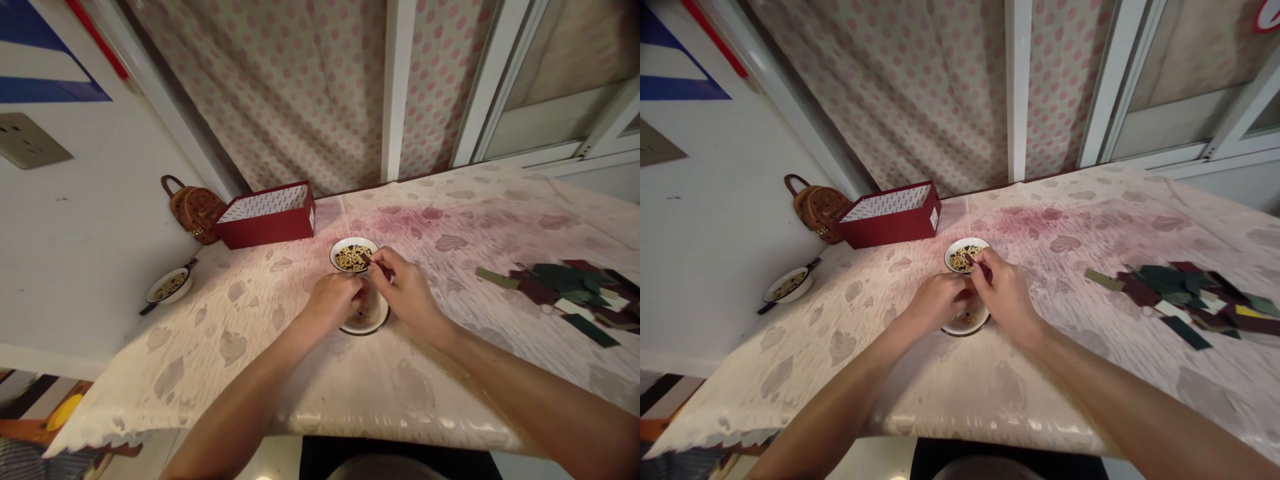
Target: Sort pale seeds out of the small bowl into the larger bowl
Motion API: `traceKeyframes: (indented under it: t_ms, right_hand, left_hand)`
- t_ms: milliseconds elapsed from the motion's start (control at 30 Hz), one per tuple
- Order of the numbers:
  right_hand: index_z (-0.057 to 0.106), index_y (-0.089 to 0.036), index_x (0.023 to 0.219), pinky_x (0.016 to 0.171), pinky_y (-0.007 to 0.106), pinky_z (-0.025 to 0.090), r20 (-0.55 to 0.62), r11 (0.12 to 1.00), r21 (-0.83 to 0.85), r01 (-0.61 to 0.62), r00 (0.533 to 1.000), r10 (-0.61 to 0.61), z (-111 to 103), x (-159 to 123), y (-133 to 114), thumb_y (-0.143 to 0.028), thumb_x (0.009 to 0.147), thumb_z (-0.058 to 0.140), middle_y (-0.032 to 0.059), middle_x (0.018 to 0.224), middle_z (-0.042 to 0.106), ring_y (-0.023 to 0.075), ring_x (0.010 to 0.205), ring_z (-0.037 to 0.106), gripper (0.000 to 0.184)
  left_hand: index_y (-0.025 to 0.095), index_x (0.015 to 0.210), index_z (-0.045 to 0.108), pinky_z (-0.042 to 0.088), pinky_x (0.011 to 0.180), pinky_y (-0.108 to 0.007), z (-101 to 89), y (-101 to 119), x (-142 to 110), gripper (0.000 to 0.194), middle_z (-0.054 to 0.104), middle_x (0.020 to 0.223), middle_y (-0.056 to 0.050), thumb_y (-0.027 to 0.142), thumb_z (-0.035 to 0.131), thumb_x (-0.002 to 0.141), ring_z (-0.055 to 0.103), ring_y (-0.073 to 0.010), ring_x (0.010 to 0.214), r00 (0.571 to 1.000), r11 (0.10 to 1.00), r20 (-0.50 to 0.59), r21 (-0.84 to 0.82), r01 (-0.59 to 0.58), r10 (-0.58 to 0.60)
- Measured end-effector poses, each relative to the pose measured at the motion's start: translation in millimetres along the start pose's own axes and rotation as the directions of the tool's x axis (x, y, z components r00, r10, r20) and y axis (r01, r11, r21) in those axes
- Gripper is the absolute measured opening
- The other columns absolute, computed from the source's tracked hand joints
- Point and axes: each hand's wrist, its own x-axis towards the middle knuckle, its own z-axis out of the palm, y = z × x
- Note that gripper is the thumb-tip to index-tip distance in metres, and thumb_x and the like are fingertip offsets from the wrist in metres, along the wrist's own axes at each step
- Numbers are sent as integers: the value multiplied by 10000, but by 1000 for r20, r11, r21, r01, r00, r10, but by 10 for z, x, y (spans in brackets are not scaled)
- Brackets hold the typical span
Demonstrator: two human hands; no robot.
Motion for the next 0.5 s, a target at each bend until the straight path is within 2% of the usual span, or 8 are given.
traceKeyframes:
  t_ms: [67,133,200,267,333,400,433,500]
  right_hand:
    - [556,-218,870,597,273,373,3,1000,6,8,1000,-8,1,0,1,-285,943,503,-2,703,636,152,599,556,113]
    - [556,-218,871,601,275,374,7,1000,10,12,1000,-12,-1,1,2,-284,945,500,0,711,635,154,611,558,114]
    - [556,-218,869,604,276,373,6,1000,12,7,1000,-7,-5,1,3,-281,943,502,-2,711,633,154,612,558,111]
    - [557,-219,872,608,276,373,7,1000,17,-4,1000,3,-8,0,4,-280,941,504,-6,705,633,153,611,558,106]
    - [562,-219,879,609,276,375,12,1000,25,-13,1000,12,-10,-1,1,-278,936,508,-7,704,637,153,611,560,98]
    - [561,-220,880,605,274,376,13,999,33,-6,1000,5,-10,-5,-10,-275,928,512,-9,696,629,152,608,555,88]
    - [557,-221,875,599,272,374,11,999,38,4,1000,-4,-10,-7,-20,-272,925,512,-12,689,621,149,601,548,84]
    - [547,-223,866,583,267,370,18,998,52,25,1000,-26,-11,-14,-43,-266,924,507,-20,675,600,140,581,529,83]
  left_hand:
    - [220,650,639,450,672,-321,23,-14,15,188,665,663,-36,40,622,699,600,-211,640,996,982,34,167,-92,88]
    - [217,647,627,445,650,-319,35,-20,23,190,660,651,-40,38,599,703,592,-207,617,989,944,83,299,-142,122]
    - [210,665,627,444,646,-323,35,-12,22,179,669,670,-48,35,600,691,599,-213,623,990,932,105,342,-120,90]
    - [205,710,635,442,646,-327,21,1,15,165,679,702,-52,43,621,679,609,-218,641,996,945,79,322,-59,35]
    - [204,769,643,447,653,-319,-8,0,11,167,688,737,-39,63,643,679,615,-208,665,999,981,28,194,15,-20]
    - [200,824,644,475,686,-304,-46,-23,16,167,694,786,-23,87,653,701,631,-185,711,997,994,-7,-78,70,-71]
    - [194,843,641,493,715,-296,-66,-43,23,161,694,805,-18,99,661,715,641,-171,738,995,966,-18,-243,88,-95]
    - [175,865,635,517,769,-284,-103,-84,41,147,688,821,-16,130,698,740,656,-148,779,987,845,-37,-523,113,-154]
